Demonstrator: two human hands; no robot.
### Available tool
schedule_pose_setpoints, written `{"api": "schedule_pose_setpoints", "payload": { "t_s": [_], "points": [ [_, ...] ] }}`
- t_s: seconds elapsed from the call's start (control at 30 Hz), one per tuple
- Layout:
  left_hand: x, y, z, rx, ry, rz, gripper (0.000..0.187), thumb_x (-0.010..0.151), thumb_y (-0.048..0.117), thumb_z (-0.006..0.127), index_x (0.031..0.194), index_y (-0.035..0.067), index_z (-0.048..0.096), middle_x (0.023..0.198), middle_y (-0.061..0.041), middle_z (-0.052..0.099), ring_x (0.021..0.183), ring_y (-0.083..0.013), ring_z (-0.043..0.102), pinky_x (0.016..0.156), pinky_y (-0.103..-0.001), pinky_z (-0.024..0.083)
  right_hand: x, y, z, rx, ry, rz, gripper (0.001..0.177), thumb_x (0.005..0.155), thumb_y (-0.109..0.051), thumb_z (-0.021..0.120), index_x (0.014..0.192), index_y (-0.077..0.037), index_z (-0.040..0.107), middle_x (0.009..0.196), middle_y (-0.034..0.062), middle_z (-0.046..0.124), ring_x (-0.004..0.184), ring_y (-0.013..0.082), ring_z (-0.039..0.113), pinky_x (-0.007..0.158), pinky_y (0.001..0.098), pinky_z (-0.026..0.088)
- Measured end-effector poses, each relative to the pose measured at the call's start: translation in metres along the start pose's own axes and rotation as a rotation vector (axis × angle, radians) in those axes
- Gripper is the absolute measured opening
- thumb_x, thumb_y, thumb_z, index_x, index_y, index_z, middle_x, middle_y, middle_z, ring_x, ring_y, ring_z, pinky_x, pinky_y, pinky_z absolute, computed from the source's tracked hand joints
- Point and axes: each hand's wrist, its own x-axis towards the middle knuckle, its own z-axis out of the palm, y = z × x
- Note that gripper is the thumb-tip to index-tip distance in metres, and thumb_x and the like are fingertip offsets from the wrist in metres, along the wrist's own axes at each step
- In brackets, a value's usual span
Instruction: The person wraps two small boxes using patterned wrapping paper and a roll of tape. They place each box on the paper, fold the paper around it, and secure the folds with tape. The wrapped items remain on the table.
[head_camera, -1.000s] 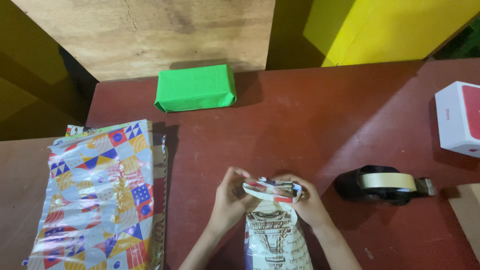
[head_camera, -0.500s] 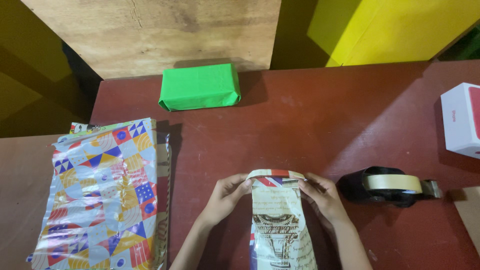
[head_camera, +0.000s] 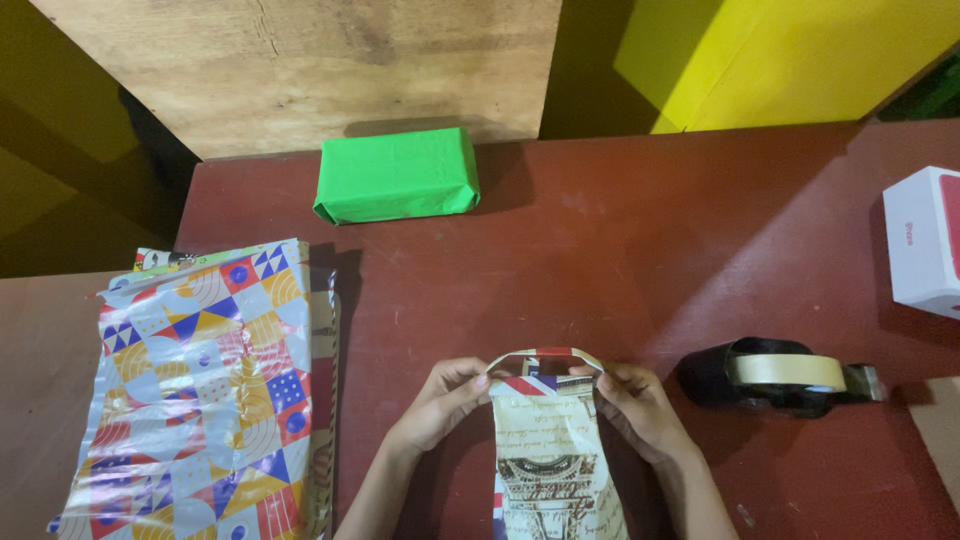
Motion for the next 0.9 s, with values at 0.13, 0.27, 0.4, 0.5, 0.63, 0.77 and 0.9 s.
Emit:
{"api": "schedule_pose_setpoints", "payload": {
  "t_s": [0.13,0.27,0.4,0.5,0.63,0.77,0.9],
  "points": [
    [-0.002,0.001,0.004,-0.074,0.030,-0.044,0.029,0.102,0.027,0.067,0.112,0.000,0.072,0.110,-0.011,0.076,0.103,-0.0181,0.070,0.097,-0.037,0.055,0.001,0.008,0.000,0.079,-0.049,-0.076,0.033,0.095,-0.024,0.069,0.110,0.004,0.076,0.098,0.0188,0.080,0.089,0.0260,0.077,0.082,0.0400,0.063],
    [0.000,0.008,0.014,-0.074,0.053,-0.077,0.035,0.102,0.031,0.065,0.115,0.000,0.072,0.110,-0.011,0.075,0.103,-0.0187,0.070,0.097,-0.037,0.055,0.004,0.017,0.001,0.060,0.030,-0.112,0.029,0.095,-0.024,0.070,0.103,0.003,0.076,0.093,0.0177,0.079,0.083,0.0260,0.076,0.074,0.0408,0.064],
    [0.003,0.019,0.024,0.006,0.130,-0.112,0.037,0.098,0.032,0.065,0.117,0.001,0.070,0.113,-0.010,0.075,0.106,-0.0196,0.070,0.099,-0.038,0.056,0.000,0.010,-0.001,0.021,0.133,0.046,0.040,0.102,-0.032,0.069,0.108,0.006,0.081,0.090,0.0186,0.076,0.072,0.0205,0.062,0.064,0.0325,0.050],
    [0.002,0.026,0.029,-0.003,0.102,-0.075,0.045,0.097,0.033,0.064,0.128,0.001,0.063,0.116,-0.008,0.073,0.111,-0.0167,0.069,0.103,-0.037,0.055,-0.008,0.000,0.001,0.073,-0.009,-0.010,0.048,0.088,-0.040,0.066,0.106,0.002,0.079,0.092,0.0171,0.079,0.085,0.0226,0.075,0.081,0.0375,0.061],
    [-0.001,0.032,0.032,-0.011,0.044,-0.009,0.048,0.094,0.023,0.070,0.135,0.005,0.052,0.112,-0.007,0.071,0.110,-0.0161,0.069,0.102,-0.038,0.056,-0.014,-0.007,0.009,0.056,-0.080,-0.163,0.021,0.093,-0.017,0.073,0.100,0.003,0.070,0.118,0.0144,0.074,0.102,0.0233,0.072,0.094,0.0413,0.057],
    [-0.002,0.030,0.033,0.013,0.078,0.009,0.048,0.092,0.010,0.075,0.133,0.004,0.051,0.103,-0.008,0.072,0.103,-0.0169,0.069,0.098,-0.039,0.055,-0.014,-0.003,0.011,0.038,0.078,-0.102,0.026,0.091,-0.007,0.069,0.113,0.004,0.071,0.105,0.0141,0.077,0.098,0.0222,0.072,0.091,0.0379,0.057],
    [-0.002,0.026,0.031,0.095,0.130,0.012,0.047,0.093,0.007,0.075,0.133,0.005,0.052,0.096,-0.008,0.073,0.098,-0.0166,0.070,0.096,-0.037,0.056,-0.013,0.004,0.005,-0.001,0.092,-0.109,0.021,0.092,-0.005,0.067,0.111,0.003,0.073,0.102,0.0145,0.077,0.094,0.0222,0.073,0.087,0.0377,0.059]
  ]
}}
